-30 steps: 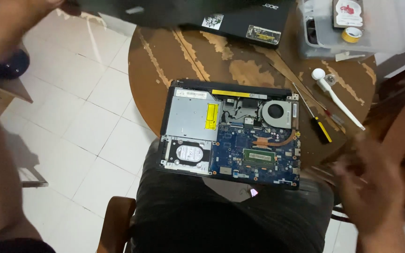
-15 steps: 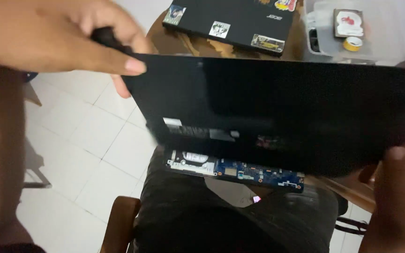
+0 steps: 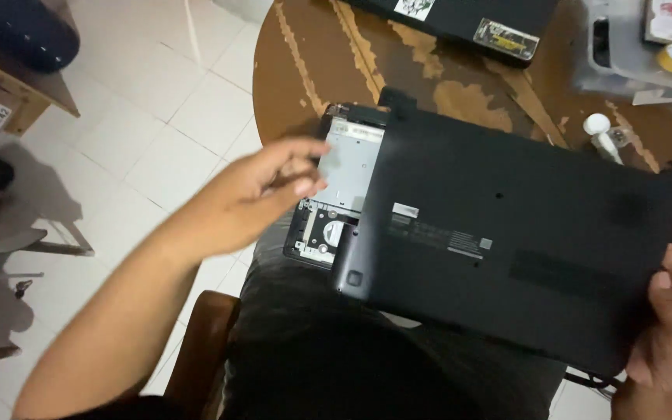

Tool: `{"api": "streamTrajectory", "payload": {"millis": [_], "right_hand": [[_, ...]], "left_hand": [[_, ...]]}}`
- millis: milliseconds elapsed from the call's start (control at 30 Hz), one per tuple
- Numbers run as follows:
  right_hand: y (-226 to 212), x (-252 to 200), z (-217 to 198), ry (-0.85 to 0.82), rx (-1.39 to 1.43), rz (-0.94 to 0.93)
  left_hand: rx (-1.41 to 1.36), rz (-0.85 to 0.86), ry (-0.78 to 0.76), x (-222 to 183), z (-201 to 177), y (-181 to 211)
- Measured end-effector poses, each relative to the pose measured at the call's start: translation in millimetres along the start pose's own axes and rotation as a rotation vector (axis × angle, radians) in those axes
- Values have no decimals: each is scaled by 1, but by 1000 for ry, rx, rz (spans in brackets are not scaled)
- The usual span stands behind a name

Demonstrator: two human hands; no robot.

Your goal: Disassembling a laptop to clean the internal hard drive area and then reassembling the case.

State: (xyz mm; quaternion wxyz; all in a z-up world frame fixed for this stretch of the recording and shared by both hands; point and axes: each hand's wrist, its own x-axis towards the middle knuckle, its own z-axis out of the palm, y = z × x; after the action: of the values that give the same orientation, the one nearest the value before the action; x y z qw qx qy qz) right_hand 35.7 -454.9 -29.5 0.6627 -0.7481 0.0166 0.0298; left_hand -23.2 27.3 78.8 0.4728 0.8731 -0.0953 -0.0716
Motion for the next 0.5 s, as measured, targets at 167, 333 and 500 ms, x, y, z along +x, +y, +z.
{"api": "streamTrajectory", "payload": {"millis": [167, 333, 500], "right_hand": [[-3, 4, 11, -155, 59, 152], [50, 33, -3, -107, -86, 118], [28, 35, 48, -7, -16, 53]], "left_hand": [[-192, -228, 88, -48, 27, -28], [-27, -157, 46, -77, 38, -31], [58, -136, 159, -83, 57, -52]]}}
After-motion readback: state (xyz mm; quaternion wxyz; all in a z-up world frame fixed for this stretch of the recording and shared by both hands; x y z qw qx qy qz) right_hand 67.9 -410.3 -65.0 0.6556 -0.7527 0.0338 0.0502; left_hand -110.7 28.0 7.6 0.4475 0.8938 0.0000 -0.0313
